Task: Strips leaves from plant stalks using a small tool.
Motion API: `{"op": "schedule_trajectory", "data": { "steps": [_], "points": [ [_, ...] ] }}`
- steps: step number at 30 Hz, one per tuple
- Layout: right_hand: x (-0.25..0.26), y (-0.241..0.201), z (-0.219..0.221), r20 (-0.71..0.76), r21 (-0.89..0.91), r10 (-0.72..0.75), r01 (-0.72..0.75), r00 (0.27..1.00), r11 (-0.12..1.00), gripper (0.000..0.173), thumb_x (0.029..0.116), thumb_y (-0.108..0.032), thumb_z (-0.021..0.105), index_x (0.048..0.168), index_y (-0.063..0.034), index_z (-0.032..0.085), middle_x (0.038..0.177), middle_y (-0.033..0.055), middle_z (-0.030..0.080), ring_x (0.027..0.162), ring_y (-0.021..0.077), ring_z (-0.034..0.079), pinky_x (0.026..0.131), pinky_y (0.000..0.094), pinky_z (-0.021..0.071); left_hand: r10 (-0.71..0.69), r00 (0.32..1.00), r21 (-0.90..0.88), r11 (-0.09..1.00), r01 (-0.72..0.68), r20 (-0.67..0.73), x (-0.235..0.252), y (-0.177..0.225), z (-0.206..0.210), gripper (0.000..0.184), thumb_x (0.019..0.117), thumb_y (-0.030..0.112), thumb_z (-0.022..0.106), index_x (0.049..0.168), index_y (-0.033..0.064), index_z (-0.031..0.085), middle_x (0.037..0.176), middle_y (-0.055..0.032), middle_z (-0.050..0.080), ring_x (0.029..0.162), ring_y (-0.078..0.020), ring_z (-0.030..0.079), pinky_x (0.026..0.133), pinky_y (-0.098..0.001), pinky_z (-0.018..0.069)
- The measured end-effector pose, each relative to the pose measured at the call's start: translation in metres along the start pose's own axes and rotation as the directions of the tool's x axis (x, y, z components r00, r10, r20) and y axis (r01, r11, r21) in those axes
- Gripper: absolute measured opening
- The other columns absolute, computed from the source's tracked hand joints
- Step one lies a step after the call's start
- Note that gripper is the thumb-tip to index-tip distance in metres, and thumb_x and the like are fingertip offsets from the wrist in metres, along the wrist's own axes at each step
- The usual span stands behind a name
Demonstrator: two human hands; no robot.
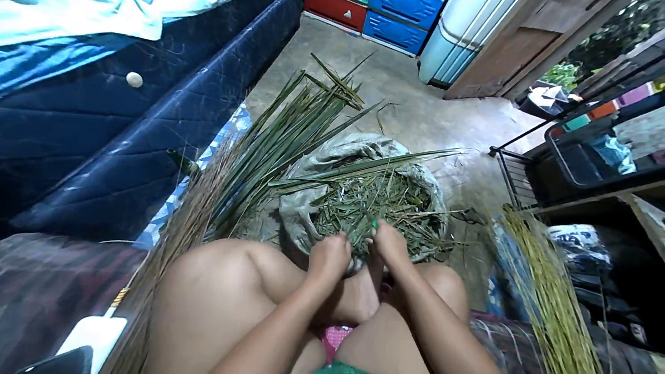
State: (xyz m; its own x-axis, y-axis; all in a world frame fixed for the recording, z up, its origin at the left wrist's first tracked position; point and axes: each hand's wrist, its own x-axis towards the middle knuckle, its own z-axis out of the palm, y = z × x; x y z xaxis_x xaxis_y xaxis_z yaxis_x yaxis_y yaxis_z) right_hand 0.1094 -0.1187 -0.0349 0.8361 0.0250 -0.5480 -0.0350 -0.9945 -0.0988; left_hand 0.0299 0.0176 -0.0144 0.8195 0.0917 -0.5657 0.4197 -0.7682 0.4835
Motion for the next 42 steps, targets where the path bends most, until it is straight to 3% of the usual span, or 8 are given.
{"op": "schedule_trajectory", "data": {
  "steps": [4, 7, 15, 18, 21, 30, 36, 42],
  "points": [
    [-0.015, 0.002, -0.005, 0.093, 0.165, -0.116, 0.100, 0.989, 0.981, 0.037, 0.1103, -0.029, 0.044, 0.129, -0.0027, 0.062, 0.116, 0.0217, 0.069, 0.109, 0.0365, 0.069, 0.093, 0.0570, 0.0530, -0.018, 1.000, 0.022, 1.000, 0.018, 0.012, 0.002, 0.000, 0.000, 0.044, 0.1103, 0.026, 0.038, 0.145, 0.0090, 0.058, 0.130, -0.0208, 0.067, 0.123, -0.0383, 0.064, 0.101, -0.0589, 0.0491],
    [-0.040, -0.008, 0.013, 0.192, 0.188, -0.284, 0.249, 0.939, 0.950, 0.036, 0.1096, -0.028, 0.044, 0.122, -0.0014, 0.065, 0.117, 0.0213, 0.067, 0.113, 0.0356, 0.065, 0.100, 0.0569, 0.0479, -0.037, 0.999, 0.021, 0.999, 0.037, 0.008, 0.004, -0.001, 0.000, 0.040, 0.1096, 0.025, 0.039, 0.126, 0.0008, 0.066, 0.125, -0.0218, 0.068, 0.121, -0.0382, 0.064, 0.099, -0.0579, 0.0497],
    [0.012, 0.012, -0.003, 0.065, 0.076, 0.017, -0.022, 0.998, 0.997, 0.041, 0.1106, -0.031, 0.043, 0.136, -0.0042, 0.060, 0.129, 0.0202, 0.067, 0.120, 0.0368, 0.066, 0.098, 0.0579, 0.0519, -0.012, 1.000, 0.093, 0.996, 0.011, 0.005, -0.001, 0.002, 0.006, 0.043, 0.1105, 0.025, 0.037, 0.145, 0.0085, 0.057, 0.131, -0.0204, 0.067, 0.122, -0.0386, 0.064, 0.100, -0.0578, 0.0501],
    [-0.014, 0.002, -0.001, 0.164, 0.175, -0.165, 0.136, 0.973, 0.975, 0.038, 0.1108, -0.028, 0.043, 0.128, -0.0005, 0.062, 0.116, 0.0228, 0.068, 0.109, 0.0362, 0.067, 0.095, 0.0559, 0.0515, -0.021, 1.000, 0.076, 0.997, 0.021, 0.004, 0.002, -0.001, 0.005, 0.043, 0.1106, 0.025, 0.038, 0.143, 0.0077, 0.059, 0.130, -0.0204, 0.067, 0.122, -0.0388, 0.064, 0.100, -0.0578, 0.0499],
    [-0.037, -0.008, 0.017, 0.225, 0.196, -0.300, 0.258, 0.927, 0.946, 0.036, 0.1101, -0.027, 0.044, 0.122, -0.0005, 0.066, 0.118, 0.0217, 0.067, 0.117, 0.0357, 0.063, 0.101, 0.0560, 0.0470, -0.028, 1.000, 0.043, 0.999, 0.028, -0.010, 0.003, -0.004, 0.004, 0.040, 0.1098, 0.025, 0.038, 0.129, 0.0020, 0.066, 0.124, -0.0217, 0.068, 0.120, -0.0385, 0.065, 0.098, -0.0578, 0.0501],
    [0.012, 0.009, 0.003, 0.067, 0.081, -0.014, 0.008, 0.998, 0.997, 0.040, 0.1102, -0.031, 0.043, 0.135, -0.0044, 0.060, 0.128, 0.0202, 0.068, 0.120, 0.0361, 0.066, 0.098, 0.0577, 0.0520, 0.030, 0.999, 0.032, 0.999, -0.029, -0.032, -0.005, 0.000, -0.001, 0.043, 0.1096, 0.025, 0.038, 0.141, 0.0087, 0.062, 0.127, -0.0195, 0.069, 0.121, -0.0374, 0.065, 0.100, -0.0573, 0.0495],
    [-0.029, -0.011, 0.008, 0.237, 0.195, -0.262, 0.218, 0.935, 0.956, 0.036, 0.1102, -0.028, 0.043, 0.121, -0.0010, 0.064, 0.111, 0.0215, 0.068, 0.110, 0.0359, 0.064, 0.099, 0.0568, 0.0465, 0.036, 0.998, 0.127, 0.992, -0.029, -0.047, 0.000, -0.001, 0.004, 0.040, 0.1093, 0.023, 0.041, 0.139, 0.0052, 0.061, 0.128, -0.0209, 0.068, 0.119, -0.0385, 0.066, 0.097, -0.0573, 0.0512],
    [0.020, 0.024, -0.001, 0.099, 0.081, 0.046, -0.054, 0.994, 0.995, 0.042, 0.1096, -0.029, 0.045, 0.135, -0.0007, 0.061, 0.132, 0.0232, 0.065, 0.124, 0.0392, 0.064, 0.100, 0.0600, 0.0504, 0.196, 0.951, 0.211, 0.966, -0.146, -0.239, -0.002, -0.008, 0.026, 0.038, 0.1055, 0.016, 0.049, 0.139, 0.0055, 0.064, 0.116, -0.0226, 0.072, 0.103, -0.0417, 0.072, 0.084, -0.0566, 0.0559]
  ]
}}
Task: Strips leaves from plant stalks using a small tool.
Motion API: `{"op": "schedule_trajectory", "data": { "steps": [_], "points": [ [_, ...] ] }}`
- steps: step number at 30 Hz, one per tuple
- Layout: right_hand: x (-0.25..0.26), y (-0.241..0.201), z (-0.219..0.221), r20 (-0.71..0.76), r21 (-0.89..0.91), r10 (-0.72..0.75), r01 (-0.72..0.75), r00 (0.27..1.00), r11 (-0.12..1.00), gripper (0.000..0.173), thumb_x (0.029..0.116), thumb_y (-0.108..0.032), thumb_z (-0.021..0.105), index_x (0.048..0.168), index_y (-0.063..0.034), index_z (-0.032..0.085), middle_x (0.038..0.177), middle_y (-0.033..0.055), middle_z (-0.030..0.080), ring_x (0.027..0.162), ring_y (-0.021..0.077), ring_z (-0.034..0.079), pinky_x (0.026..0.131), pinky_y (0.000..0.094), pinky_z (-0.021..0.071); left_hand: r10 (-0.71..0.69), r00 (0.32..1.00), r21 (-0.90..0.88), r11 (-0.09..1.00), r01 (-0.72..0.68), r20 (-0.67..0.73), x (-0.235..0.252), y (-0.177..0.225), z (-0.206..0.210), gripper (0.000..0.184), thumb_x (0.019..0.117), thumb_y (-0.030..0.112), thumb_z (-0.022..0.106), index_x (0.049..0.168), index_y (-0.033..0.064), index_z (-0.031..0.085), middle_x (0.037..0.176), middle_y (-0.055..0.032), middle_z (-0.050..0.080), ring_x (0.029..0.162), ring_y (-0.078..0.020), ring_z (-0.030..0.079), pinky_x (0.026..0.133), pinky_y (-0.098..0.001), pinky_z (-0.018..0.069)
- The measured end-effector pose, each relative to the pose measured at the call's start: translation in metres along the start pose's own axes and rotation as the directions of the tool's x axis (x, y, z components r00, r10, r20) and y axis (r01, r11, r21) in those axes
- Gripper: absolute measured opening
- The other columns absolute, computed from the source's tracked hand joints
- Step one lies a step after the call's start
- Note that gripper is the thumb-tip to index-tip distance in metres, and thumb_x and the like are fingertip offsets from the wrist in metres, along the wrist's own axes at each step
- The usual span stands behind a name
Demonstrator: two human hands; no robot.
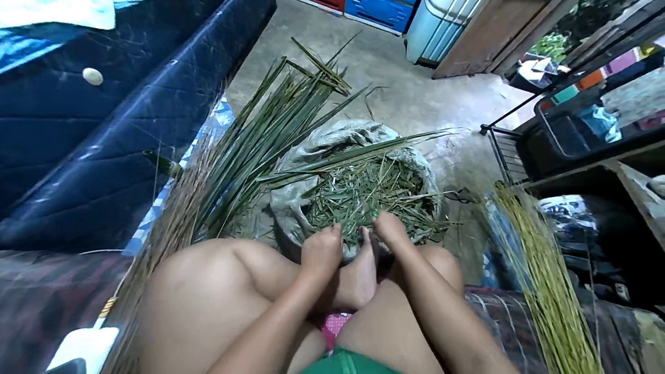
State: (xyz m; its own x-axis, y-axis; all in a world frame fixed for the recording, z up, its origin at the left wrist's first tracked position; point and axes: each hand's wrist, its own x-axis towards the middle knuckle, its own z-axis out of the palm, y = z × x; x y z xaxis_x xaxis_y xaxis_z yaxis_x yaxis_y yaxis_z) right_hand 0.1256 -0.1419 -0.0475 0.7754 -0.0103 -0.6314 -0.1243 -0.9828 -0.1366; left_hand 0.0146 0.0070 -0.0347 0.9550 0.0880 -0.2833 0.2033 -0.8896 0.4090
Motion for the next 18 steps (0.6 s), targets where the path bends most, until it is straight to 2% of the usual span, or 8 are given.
{"op": "schedule_trajectory", "data": {
  "steps": [2, 5, 7, 9, 11, 13, 15, 18],
  "points": [
    [-0.003, -0.002, -0.011, 0.016, 0.047, -0.012, 0.011, 1.000, 0.999, 0.041, 0.1105, -0.030, 0.043, 0.133, -0.0005, 0.061, 0.129, 0.0227, 0.066, 0.122, 0.0374, 0.064, 0.100, 0.0579, 0.0502, 0.014, 0.998, 0.013, 1.000, -0.013, -0.064, 0.000, -0.002, 0.004, 0.038, 0.1046, 0.014, 0.050, 0.139, 0.0064, 0.065, 0.113, -0.0223, 0.073, 0.099, -0.0417, 0.072, 0.081, -0.0567, 0.0565],
    [-0.034, -0.021, -0.002, 0.143, 0.094, -0.198, 0.186, 0.970, 0.978, 0.039, 0.1111, -0.027, 0.043, 0.129, 0.0011, 0.062, 0.120, 0.0245, 0.066, 0.114, 0.0377, 0.065, 0.097, 0.0570, 0.0495, 0.045, 0.986, 0.020, 0.999, -0.042, -0.163, 0.002, -0.004, 0.011, 0.035, 0.1027, 0.011, 0.054, 0.134, 0.0048, 0.068, 0.107, -0.0226, 0.074, 0.094, -0.0419, 0.074, 0.076, -0.0567, 0.0575],
    [-0.043, -0.028, 0.011, 0.192, 0.071, -0.255, 0.246, 0.948, 0.967, 0.037, 0.1101, -0.028, 0.043, 0.125, 0.0000, 0.063, 0.118, 0.0232, 0.067, 0.114, 0.0371, 0.064, 0.098, 0.0573, 0.0481, 0.060, 0.977, 0.027, 0.998, -0.056, -0.206, 0.003, -0.007, 0.014, 0.032, 0.1007, 0.010, 0.057, 0.128, 0.0030, 0.071, 0.104, -0.0222, 0.074, 0.090, -0.0416, 0.074, 0.073, -0.0564, 0.0580],
    [-0.035, -0.024, 0.014, 0.164, 0.023, -0.203, 0.202, 0.965, 0.979, 0.038, 0.1098, -0.029, 0.044, 0.127, -0.0013, 0.063, 0.122, 0.0229, 0.068, 0.117, 0.0379, 0.065, 0.097, 0.0589, 0.0501, 0.064, 0.973, 0.033, 0.998, -0.058, -0.223, 0.002, -0.009, 0.017, 0.033, 0.1001, 0.010, 0.056, 0.129, 0.0042, 0.071, 0.104, -0.0210, 0.075, 0.087, -0.0408, 0.074, 0.071, -0.0560, 0.0581],
    [-0.015, -0.011, 0.008, 0.083, 0.007, -0.081, 0.081, 0.993, 0.997, 0.041, 0.1095, -0.030, 0.045, 0.132, -0.0005, 0.062, 0.129, 0.0236, 0.066, 0.122, 0.0389, 0.064, 0.100, 0.0596, 0.0506, 0.087, 0.957, 0.041, 0.996, -0.079, -0.277, 0.002, -0.010, 0.017, 0.032, 0.0989, 0.009, 0.057, 0.126, 0.0046, 0.072, 0.099, -0.0209, 0.075, 0.082, -0.0406, 0.074, 0.067, -0.0555, 0.0579],
    [0.003, 0.005, -0.004, 0.007, 0.060, 0.011, -0.011, 1.000, 0.998, 0.041, 0.1095, -0.029, 0.044, 0.132, 0.0005, 0.062, 0.131, 0.0235, 0.065, 0.123, 0.0384, 0.064, 0.100, 0.0596, 0.0500, 0.110, 0.930, 0.046, 0.994, -0.100, -0.350, 0.001, -0.011, 0.016, 0.031, 0.0967, 0.009, 0.060, 0.124, 0.0048, 0.074, 0.094, -0.0208, 0.075, 0.077, -0.0407, 0.074, 0.062, -0.0553, 0.0576],
    [-0.001, 0.003, -0.015, -0.022, 0.130, -0.008, 0.011, 1.000, 0.992, 0.040, 0.1105, -0.029, 0.043, 0.133, -0.0007, 0.061, 0.128, 0.0230, 0.066, 0.121, 0.0371, 0.064, 0.100, 0.0580, 0.0495, 0.095, 0.930, 0.021, 0.995, -0.094, -0.354, 0.002, -0.013, 0.013, 0.031, 0.0980, 0.009, 0.060, 0.126, 0.0055, 0.073, 0.096, -0.0216, 0.075, 0.079, -0.0417, 0.074, 0.065, -0.0564, 0.0575],
    [-0.031, -0.016, -0.005, -0.005, 0.176, -0.181, 0.179, 0.983, 0.968, 0.036, 0.1103, -0.027, 0.043, 0.127, -0.0016, 0.062, 0.112, 0.0218, 0.069, 0.105, 0.0354, 0.068, 0.091, 0.0555, 0.0527, 0.048, 0.951, -0.054, 0.996, -0.068, -0.306, 0.004, -0.012, 0.008, 0.034, 0.1012, 0.012, 0.057, 0.132, 0.0074, 0.071, 0.102, -0.0220, 0.075, 0.086, -0.0423, 0.074, 0.071, -0.0587, 0.0569]
  ]
}}
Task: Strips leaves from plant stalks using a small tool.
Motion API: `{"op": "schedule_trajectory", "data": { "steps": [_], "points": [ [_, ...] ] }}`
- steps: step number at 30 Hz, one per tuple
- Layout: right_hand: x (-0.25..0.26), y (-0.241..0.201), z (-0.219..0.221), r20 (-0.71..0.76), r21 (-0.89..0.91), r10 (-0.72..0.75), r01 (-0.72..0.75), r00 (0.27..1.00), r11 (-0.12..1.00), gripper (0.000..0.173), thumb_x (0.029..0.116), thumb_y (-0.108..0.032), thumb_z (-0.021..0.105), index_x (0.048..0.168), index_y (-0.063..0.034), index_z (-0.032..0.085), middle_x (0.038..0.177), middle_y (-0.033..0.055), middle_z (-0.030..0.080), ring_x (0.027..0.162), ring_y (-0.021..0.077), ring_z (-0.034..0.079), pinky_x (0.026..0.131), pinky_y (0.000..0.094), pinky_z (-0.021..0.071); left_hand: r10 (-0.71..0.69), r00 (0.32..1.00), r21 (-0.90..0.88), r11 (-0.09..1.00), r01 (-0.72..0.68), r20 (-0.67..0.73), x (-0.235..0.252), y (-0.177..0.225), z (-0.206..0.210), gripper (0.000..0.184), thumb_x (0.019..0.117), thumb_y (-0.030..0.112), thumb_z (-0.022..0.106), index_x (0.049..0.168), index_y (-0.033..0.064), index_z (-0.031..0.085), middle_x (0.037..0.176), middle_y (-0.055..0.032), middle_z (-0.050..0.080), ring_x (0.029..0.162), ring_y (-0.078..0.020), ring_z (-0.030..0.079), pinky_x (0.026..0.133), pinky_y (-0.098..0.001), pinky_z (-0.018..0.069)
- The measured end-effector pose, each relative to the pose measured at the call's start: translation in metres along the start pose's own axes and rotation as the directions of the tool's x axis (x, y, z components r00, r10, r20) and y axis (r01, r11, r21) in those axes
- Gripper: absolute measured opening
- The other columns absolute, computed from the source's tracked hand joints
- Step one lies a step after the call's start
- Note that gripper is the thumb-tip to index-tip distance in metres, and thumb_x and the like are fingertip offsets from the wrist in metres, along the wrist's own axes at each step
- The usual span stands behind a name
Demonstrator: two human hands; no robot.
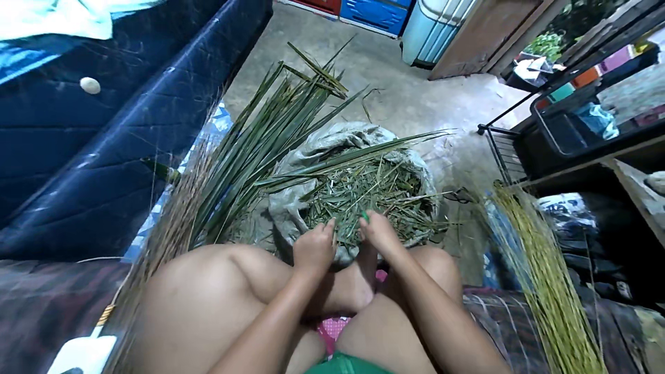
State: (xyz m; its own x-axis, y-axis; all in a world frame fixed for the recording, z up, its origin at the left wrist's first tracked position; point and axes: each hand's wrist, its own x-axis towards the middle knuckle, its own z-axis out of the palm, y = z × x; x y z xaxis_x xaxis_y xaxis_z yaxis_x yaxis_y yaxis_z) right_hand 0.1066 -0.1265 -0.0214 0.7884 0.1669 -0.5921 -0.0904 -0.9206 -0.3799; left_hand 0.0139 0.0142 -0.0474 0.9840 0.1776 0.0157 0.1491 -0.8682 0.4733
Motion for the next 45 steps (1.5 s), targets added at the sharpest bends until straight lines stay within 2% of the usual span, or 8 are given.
{"op": "schedule_trajectory", "data": {
  "steps": [8, 12, 16, 20, 25, 33, 37, 45],
  "points": [
    [0.029, 0.035, -0.020, -0.206, 0.029, 0.189, -0.187, 0.960, 0.982, 0.040, 0.1103, -0.028, 0.043, 0.135, -0.0026, 0.059, 0.123, 0.0223, 0.068, 0.116, 0.0382, 0.067, 0.096, 0.0587, 0.0513, 0.019, 0.994, -0.096, 0.995, -0.030, -0.105, -0.007, -0.003, -0.007, 0.033, 0.0996, 0.011, 0.057, 0.128, 0.0057, 0.073, 0.099, -0.0209, 0.076, 0.084, -0.0412, 0.075, 0.070, -0.0597, 0.0572],
    [0.005, 0.022, -0.007, -0.296, 0.283, -0.045, 0.133, 0.954, 0.950, 0.039, 0.1107, -0.029, 0.047, 0.127, 0.0026, 0.062, 0.103, 0.0219, 0.068, 0.093, 0.0331, 0.067, 0.086, 0.0522, 0.0531, -0.138, 0.990, -0.354, 0.925, 0.138, 0.026, -0.002, -0.004, -0.018, 0.037, 0.1073, 0.022, 0.049, 0.133, 0.0046, 0.069, 0.106, -0.0184, 0.076, 0.096, -0.0349, 0.074, 0.088, -0.0576, 0.0548],
    [-0.015, 0.003, 0.043, -0.160, 0.615, -0.313, 0.343, 0.936, 0.711, 0.035, 0.1078, -0.027, 0.052, 0.126, 0.0022, 0.061, 0.086, 0.0051, 0.060, 0.066, 0.0094, 0.052, 0.063, 0.0291, 0.0470, -0.285, 0.910, -0.732, 0.543, 0.411, 0.300, 0.009, -0.006, -0.012, 0.034, 0.1099, 0.025, 0.049, 0.110, -0.0008, 0.072, 0.099, -0.0084, 0.072, 0.083, -0.0114, 0.066, 0.079, -0.0331, 0.0545],
    [-0.016, -0.007, 0.058, -0.095, 0.763, -0.359, 0.300, 0.928, 0.572, 0.027, 0.1060, -0.023, 0.056, 0.122, -0.0014, 0.059, 0.087, 0.0011, 0.058, 0.060, 0.0034, 0.047, 0.055, 0.0216, 0.0410, -0.224, 0.850, -0.860, 0.080, 0.504, 0.477, 0.006, -0.005, -0.004, 0.041, 0.1133, 0.025, 0.035, 0.139, 0.0040, 0.059, 0.126, -0.0080, 0.068, 0.109, -0.0140, 0.065, 0.092, -0.0339, 0.0539],
    [-0.014, -0.006, 0.057, -0.024, 0.825, -0.394, 0.241, 0.919, 0.512, 0.019, 0.1035, -0.015, 0.059, 0.117, -0.0016, 0.059, 0.089, 0.0014, 0.059, 0.062, 0.0038, 0.051, 0.054, 0.0203, 0.0434, -0.194, 0.840, -0.853, -0.249, 0.458, 0.507, 0.012, -0.005, -0.010, 0.040, 0.1099, 0.010, 0.037, 0.149, 0.0089, 0.048, 0.122, -0.0068, 0.068, 0.095, -0.0126, 0.067, 0.080, -0.0294, 0.0553],
    [-0.012, 0.018, 0.023, -0.022, 0.966, -0.341, 0.108, 0.940, 0.234, 0.014, 0.1076, -0.015, 0.045, 0.107, -0.0063, 0.056, 0.078, -0.0014, 0.061, 0.046, -0.0003, 0.042, 0.042, 0.0149, 0.0380, -0.147, 0.881, -0.871, -0.291, 0.396, 0.450, 0.025, -0.019, -0.033, 0.049, 0.1066, 0.022, 0.022, 0.113, 0.0068, 0.068, 0.107, -0.0081, 0.073, 0.102, -0.0216, 0.069, 0.086, -0.0413, 0.0556],
    [0.001, 0.027, 0.009, 0.025, 0.991, -0.201, 0.002, 0.979, 0.136, 0.018, 0.1119, -0.020, 0.041, 0.104, -0.0095, 0.053, 0.064, -0.0036, 0.052, 0.042, 0.0013, 0.040, 0.040, 0.0157, 0.0377, 0.099, 0.890, -0.887, -0.084, 0.454, 0.446, 0.023, -0.027, -0.037, 0.066, 0.1076, 0.044, 0.012, 0.104, 0.0131, 0.070, 0.099, -0.0029, 0.073, 0.085, -0.0142, 0.070, 0.069, -0.0296, 0.0586],
    [0.019, 0.031, 0.003, -0.112, 0.980, 0.032, 0.106, 0.993, 0.168, 0.023, 0.1124, -0.026, 0.047, 0.108, -0.0052, 0.052, 0.071, -0.0004, 0.054, 0.041, 0.0023, 0.036, 0.039, 0.0170, 0.0361, 0.019, 0.794, -0.744, 0.363, 0.561, 0.607, 0.019, -0.021, -0.048, 0.016, 0.1075, 0.011, 0.048, 0.107, 0.0017, 0.062, 0.063, 0.0061, 0.052, 0.045, 0.0007, 0.043, 0.043, -0.0140, 0.0396]
  ]
}}
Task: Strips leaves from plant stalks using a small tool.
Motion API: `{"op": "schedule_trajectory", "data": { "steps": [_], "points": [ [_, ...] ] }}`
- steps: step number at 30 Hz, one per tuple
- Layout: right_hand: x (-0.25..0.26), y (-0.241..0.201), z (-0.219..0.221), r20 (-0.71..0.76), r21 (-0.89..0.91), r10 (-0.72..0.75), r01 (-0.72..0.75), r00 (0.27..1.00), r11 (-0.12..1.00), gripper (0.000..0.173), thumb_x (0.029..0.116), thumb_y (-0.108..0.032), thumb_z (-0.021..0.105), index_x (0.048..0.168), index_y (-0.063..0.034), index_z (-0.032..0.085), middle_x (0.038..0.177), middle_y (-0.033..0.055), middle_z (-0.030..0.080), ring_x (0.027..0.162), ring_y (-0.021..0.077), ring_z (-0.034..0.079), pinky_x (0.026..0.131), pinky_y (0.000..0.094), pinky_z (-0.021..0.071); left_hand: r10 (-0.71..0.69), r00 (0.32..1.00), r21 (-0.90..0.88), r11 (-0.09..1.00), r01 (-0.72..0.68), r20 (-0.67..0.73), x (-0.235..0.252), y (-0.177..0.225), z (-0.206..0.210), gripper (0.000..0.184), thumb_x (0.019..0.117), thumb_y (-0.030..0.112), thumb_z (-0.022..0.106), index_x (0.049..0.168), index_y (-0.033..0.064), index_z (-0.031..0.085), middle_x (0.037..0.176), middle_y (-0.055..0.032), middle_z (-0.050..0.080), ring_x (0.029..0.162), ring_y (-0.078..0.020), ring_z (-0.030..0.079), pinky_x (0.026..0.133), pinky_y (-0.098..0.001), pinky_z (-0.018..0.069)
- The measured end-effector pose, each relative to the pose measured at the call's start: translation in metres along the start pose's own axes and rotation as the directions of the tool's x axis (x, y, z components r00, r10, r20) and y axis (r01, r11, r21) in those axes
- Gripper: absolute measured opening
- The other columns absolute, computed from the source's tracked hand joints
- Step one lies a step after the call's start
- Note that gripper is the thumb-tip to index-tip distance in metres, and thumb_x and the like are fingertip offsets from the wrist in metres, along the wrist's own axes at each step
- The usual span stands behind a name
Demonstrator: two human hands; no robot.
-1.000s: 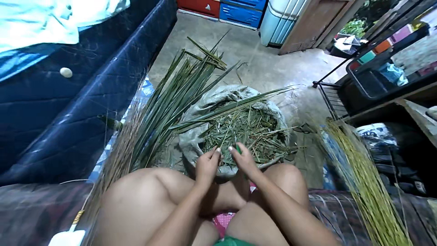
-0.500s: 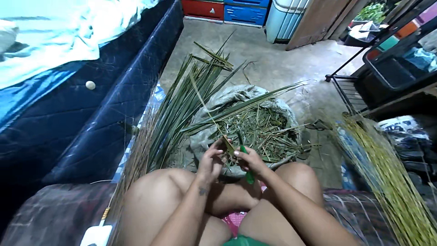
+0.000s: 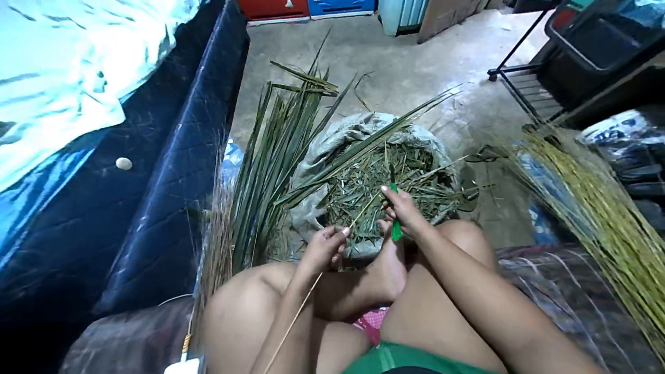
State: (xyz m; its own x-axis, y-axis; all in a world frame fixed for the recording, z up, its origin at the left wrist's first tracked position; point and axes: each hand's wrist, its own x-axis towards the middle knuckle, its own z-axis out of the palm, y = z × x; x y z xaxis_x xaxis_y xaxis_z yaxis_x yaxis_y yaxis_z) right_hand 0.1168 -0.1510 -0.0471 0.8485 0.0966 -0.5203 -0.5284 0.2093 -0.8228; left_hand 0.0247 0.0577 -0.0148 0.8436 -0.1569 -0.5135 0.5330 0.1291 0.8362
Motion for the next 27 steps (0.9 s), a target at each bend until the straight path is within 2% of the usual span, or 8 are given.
{"op": "schedule_trajectory", "data": {
  "steps": [2, 4, 6, 10, 15, 17, 22, 27],
  "points": [
    [-0.003, 0.001, 0.004, -0.018, -0.167, -0.079, 0.075, 0.997, 0.983, 0.030, 0.1138, -0.030, 0.042, 0.113, -0.0029, 0.054, 0.072, -0.0002, 0.055, 0.043, 0.0032, 0.038, 0.042, 0.0186, 0.0370, -0.002, 0.999, -0.034, 0.999, 0.001, -0.035, 0.002, -0.001, 0.001, 0.021, 0.1093, 0.012, 0.045, 0.103, 0.0005, 0.063, 0.058, 0.0070, 0.048, 0.043, 0.0007, 0.042, 0.042, -0.0139, 0.0392],
    [-0.012, 0.003, 0.011, 0.046, -0.484, -0.151, 0.154, 0.988, 0.861, 0.033, 0.1126, -0.026, 0.044, 0.127, 0.0007, 0.057, 0.083, 0.0057, 0.058, 0.061, 0.0122, 0.052, 0.058, 0.0292, 0.0474, -0.001, 0.997, -0.060, 0.998, -0.004, -0.083, 0.004, -0.001, 0.000, 0.023, 0.1097, 0.012, 0.045, 0.102, 0.0002, 0.063, 0.057, 0.0065, 0.047, 0.042, 0.0000, 0.042, 0.041, -0.0145, 0.0392],
    [-0.027, 0.006, 0.020, 0.192, -0.734, -0.110, 0.217, 0.975, 0.643, 0.036, 0.1084, -0.026, 0.050, 0.126, 0.0025, 0.061, 0.101, 0.0191, 0.067, 0.089, 0.0285, 0.065, 0.083, 0.0488, 0.0529, 0.010, 0.992, -0.069, 0.997, -0.019, -0.124, 0.005, -0.002, 0.000, 0.023, 0.1095, 0.012, 0.045, 0.101, 0.0001, 0.063, 0.056, 0.0060, 0.047, 0.041, -0.0005, 0.042, 0.040, -0.0150, 0.0394],
    [-0.047, 0.002, 0.040, 0.323, -0.926, 0.061, 0.303, 0.944, 0.226, 0.034, 0.1077, -0.029, 0.048, 0.121, -0.0007, 0.062, 0.112, 0.0244, 0.069, 0.107, 0.0426, 0.068, 0.088, 0.0629, 0.0505, 0.043, 0.985, 0.054, 0.998, -0.034, -0.170, 0.005, -0.004, 0.002, 0.020, 0.1083, 0.010, 0.047, 0.100, 0.0001, 0.063, 0.058, 0.0055, 0.048, 0.043, -0.0013, 0.042, 0.041, -0.0161, 0.0381],
    [0.003, -0.022, 0.017, 0.000, -0.975, -0.052, 0.012, 0.999, 0.222, 0.035, 0.1082, -0.028, 0.051, 0.128, -0.0021, 0.063, 0.120, 0.0244, 0.069, 0.115, 0.0428, 0.066, 0.093, 0.0622, 0.0510, 0.057, 0.981, 0.181, 0.983, -0.023, -0.188, 0.001, -0.001, 0.012, 0.021, 0.1081, 0.010, 0.048, 0.099, 0.0005, 0.064, 0.060, 0.0057, 0.049, 0.044, -0.0009, 0.041, 0.042, -0.0165, 0.0365],
    [-0.001, -0.021, 0.020, 0.011, -0.966, -0.042, 0.021, 0.999, 0.257, 0.035, 0.1088, -0.029, 0.050, 0.128, -0.0020, 0.062, 0.120, 0.0242, 0.068, 0.115, 0.0421, 0.066, 0.093, 0.0615, 0.0512, 0.033, 0.982, 0.183, 0.983, 0.001, -0.184, 0.002, -0.001, 0.014, 0.022, 0.1088, 0.011, 0.047, 0.100, -0.0003, 0.064, 0.060, 0.0054, 0.048, 0.044, -0.0015, 0.041, 0.042, -0.0168, 0.0368],
    [-0.051, -0.005, 0.042, 0.272, -0.948, 0.099, 0.249, 0.957, 0.200, 0.034, 0.1077, -0.027, 0.050, 0.124, -0.0001, 0.062, 0.118, 0.0249, 0.069, 0.114, 0.0431, 0.066, 0.095, 0.0629, 0.0483, 0.007, 0.990, 0.108, 0.994, 0.009, -0.144, 0.003, -0.003, 0.007, 0.026, 0.1104, 0.011, 0.041, 0.101, -0.0008, 0.062, 0.056, 0.0069, 0.043, 0.042, -0.0013, 0.038, 0.041, -0.0163, 0.0364],
    [0.001, -0.030, 0.013, 0.029, -0.977, 0.000, 0.028, 1.000, 0.212, 0.035, 0.1075, -0.027, 0.053, 0.129, -0.0021, 0.064, 0.123, 0.0249, 0.068, 0.117, 0.0434, 0.065, 0.095, 0.0636, 0.0495, -0.011, 0.996, 0.044, 0.999, 0.015, -0.090, -0.001, -0.002, 0.009, 0.028, 0.1113, 0.012, 0.038, 0.100, 0.0007, 0.061, 0.054, 0.0076, 0.041, 0.040, -0.0011, 0.037, 0.040, -0.0166, 0.0373]
  ]
}}
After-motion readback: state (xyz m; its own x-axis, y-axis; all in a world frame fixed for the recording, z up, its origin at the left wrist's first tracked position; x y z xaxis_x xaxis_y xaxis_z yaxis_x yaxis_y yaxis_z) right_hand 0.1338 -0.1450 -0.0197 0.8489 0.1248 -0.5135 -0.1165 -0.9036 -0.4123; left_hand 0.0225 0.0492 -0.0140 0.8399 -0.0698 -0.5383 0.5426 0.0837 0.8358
